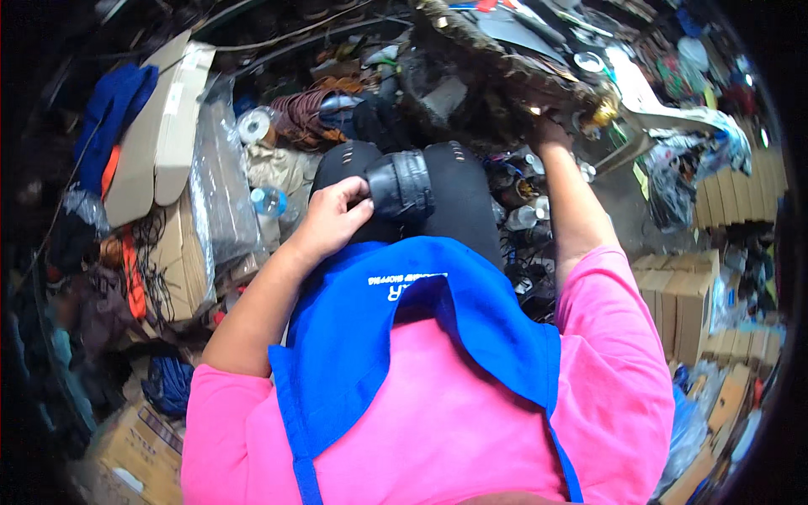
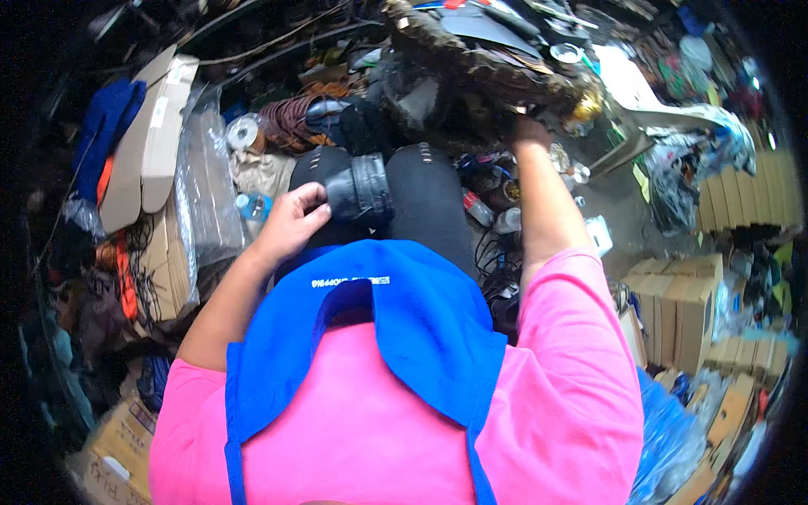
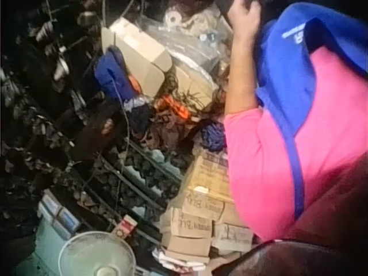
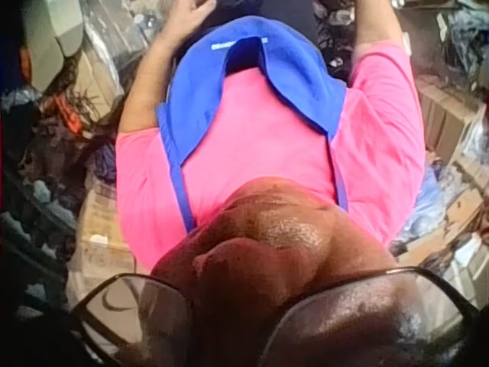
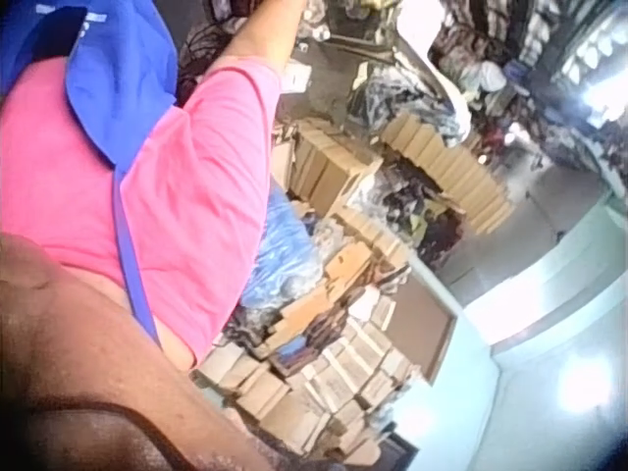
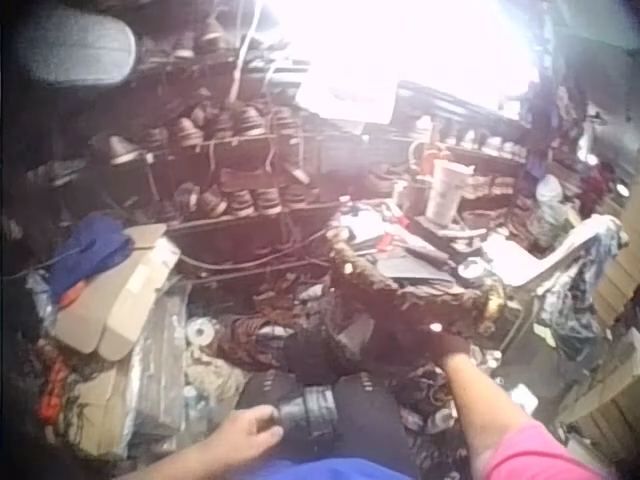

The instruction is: Manually stitching or lacing parts of a black shoe upper.

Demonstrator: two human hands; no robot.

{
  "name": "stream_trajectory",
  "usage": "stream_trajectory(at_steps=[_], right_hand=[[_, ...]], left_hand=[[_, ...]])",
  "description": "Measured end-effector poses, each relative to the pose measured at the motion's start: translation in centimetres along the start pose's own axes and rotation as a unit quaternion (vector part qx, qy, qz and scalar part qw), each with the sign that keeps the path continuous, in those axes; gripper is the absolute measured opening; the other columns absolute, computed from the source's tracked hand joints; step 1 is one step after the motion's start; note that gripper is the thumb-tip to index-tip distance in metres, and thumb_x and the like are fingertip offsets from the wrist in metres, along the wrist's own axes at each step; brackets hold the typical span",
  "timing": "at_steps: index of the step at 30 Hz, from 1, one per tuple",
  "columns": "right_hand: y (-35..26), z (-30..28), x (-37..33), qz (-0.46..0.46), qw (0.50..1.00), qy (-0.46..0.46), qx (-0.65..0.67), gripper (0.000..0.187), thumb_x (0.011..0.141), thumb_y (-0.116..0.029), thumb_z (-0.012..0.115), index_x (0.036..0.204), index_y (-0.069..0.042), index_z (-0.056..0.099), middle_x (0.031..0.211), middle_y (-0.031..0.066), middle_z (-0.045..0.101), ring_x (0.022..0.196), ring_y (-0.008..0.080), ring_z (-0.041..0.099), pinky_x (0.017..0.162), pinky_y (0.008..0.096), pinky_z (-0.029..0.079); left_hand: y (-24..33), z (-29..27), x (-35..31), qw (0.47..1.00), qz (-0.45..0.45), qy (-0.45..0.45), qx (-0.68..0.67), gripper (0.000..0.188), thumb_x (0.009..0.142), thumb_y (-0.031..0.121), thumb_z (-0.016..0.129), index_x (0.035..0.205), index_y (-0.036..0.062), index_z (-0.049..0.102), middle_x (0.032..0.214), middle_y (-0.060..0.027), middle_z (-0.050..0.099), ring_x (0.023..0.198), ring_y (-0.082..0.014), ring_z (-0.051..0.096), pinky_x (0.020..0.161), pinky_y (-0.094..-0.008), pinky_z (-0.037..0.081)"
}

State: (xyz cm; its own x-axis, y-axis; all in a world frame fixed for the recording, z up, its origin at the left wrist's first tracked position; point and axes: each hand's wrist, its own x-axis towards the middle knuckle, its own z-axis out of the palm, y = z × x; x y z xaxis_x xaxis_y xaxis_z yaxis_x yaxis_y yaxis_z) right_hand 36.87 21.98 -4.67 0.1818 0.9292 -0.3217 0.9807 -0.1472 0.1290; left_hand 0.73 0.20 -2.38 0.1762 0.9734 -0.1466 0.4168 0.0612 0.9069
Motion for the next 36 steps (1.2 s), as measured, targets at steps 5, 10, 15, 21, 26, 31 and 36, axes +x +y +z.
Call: stream_trajectory(at_steps=[5, 10, 15, 21, 26, 31, 36], right_hand=[[0.3, 2.0, 0.4, -0.026, 0.991, 0.125, 0.041, 0.066, 0.082, -0.060, 0.049, 0.130, -0.016, 0.051, 0.135, 0.0128, 0.048, 0.126, 0.0318, 0.044, 0.106, 0.0468, 0.029], [0.5, 1.6, 1.3, -0.037, 0.994, 0.102, 0.031, 0.084, 0.081, -0.064, 0.047, 0.142, -0.010, 0.028, 0.142, 0.0193, 0.036, 0.130, 0.0337, 0.037, 0.106, 0.0450, 0.030], [0.6, 1.8, 3.1, -0.033, 0.997, 0.073, -0.015, 0.077, 0.079, -0.064, 0.050, 0.136, -0.014, 0.043, 0.141, 0.0181, 0.038, 0.130, 0.0312, 0.039, 0.105, 0.0410, 0.033], [3.4, 1.6, 3.6, -0.046, 0.997, 0.063, 0.006, 0.065, 0.072, -0.053, 0.064, 0.115, -0.005, 0.062, 0.118, 0.0181, 0.060, 0.110, 0.0274, 0.058, 0.091, 0.0351, 0.045], [8.0, 1.7, -5.6, -0.112, 0.907, -0.243, 0.325, 0.040, 0.066, -0.031, 0.070, 0.096, -0.005, 0.065, 0.086, 0.0021, 0.063, 0.080, 0.0106, 0.055, 0.070, 0.0245, 0.043], [8.2, 2.0, -17.9, -0.144, 0.754, -0.335, 0.547, 0.049, 0.067, -0.012, 0.072, 0.113, -0.005, 0.056, 0.094, 0.0031, 0.064, 0.086, 0.0118, 0.058, 0.079, 0.0244, 0.044], [4.2, -0.3, -23.4, -0.237, 0.655, -0.384, 0.606, 0.051, 0.070, -0.020, 0.077, 0.111, -0.002, 0.053, 0.089, 0.0060, 0.063, 0.083, 0.0146, 0.059, 0.077, 0.0272, 0.046]], left_hand=[[0.8, 1.2, 0.2, 0.989, -0.042, 0.050, -0.135, 0.012, 0.081, 0.012, 0.062, 0.085, 0.0000, 0.062, 0.073, -0.0010, 0.061, 0.069, -0.0062, 0.053, 0.065, -0.0245, 0.045], [0.8, 1.2, 0.9, 0.982, -0.060, 0.020, -0.179, 0.008, 0.088, 0.012, 0.057, 0.089, 0.0042, 0.058, 0.082, 0.0022, 0.058, 0.076, -0.0060, 0.052, 0.069, -0.0232, 0.043], [1.8, 1.5, 2.7, 0.964, -0.100, 0.026, -0.245, 0.013, 0.090, 0.018, 0.055, 0.095, 0.0058, 0.057, 0.087, -0.0006, 0.061, 0.080, -0.0095, 0.056, 0.074, -0.0261, 0.045], [1.5, 1.0, 1.9, 0.941, -0.122, 0.010, -0.316, 0.013, 0.090, 0.019, 0.056, 0.097, 0.0077, 0.056, 0.092, -0.0014, 0.061, 0.087, -0.0110, 0.058, 0.080, -0.0291, 0.046], [1.1, 0.7, 1.0, 0.929, -0.120, -0.002, -0.349, 0.014, 0.090, 0.018, 0.057, 0.099, 0.0082, 0.056, 0.095, -0.0016, 0.062, 0.090, -0.0118, 0.058, 0.083, -0.0301, 0.046], [0.8, 0.8, 0.9, 0.907, -0.107, -0.030, -0.405, 0.015, 0.089, 0.018, 0.058, 0.101, 0.0081, 0.056, 0.097, -0.0018, 0.062, 0.092, -0.0126, 0.058, 0.085, -0.0321, 0.045], [1.0, 0.7, 0.6, 0.903, -0.112, -0.025, -0.414, 0.015, 0.089, 0.017, 0.058, 0.100, 0.0083, 0.056, 0.096, -0.0022, 0.062, 0.092, -0.0132, 0.058, 0.086, -0.0325, 0.045]])
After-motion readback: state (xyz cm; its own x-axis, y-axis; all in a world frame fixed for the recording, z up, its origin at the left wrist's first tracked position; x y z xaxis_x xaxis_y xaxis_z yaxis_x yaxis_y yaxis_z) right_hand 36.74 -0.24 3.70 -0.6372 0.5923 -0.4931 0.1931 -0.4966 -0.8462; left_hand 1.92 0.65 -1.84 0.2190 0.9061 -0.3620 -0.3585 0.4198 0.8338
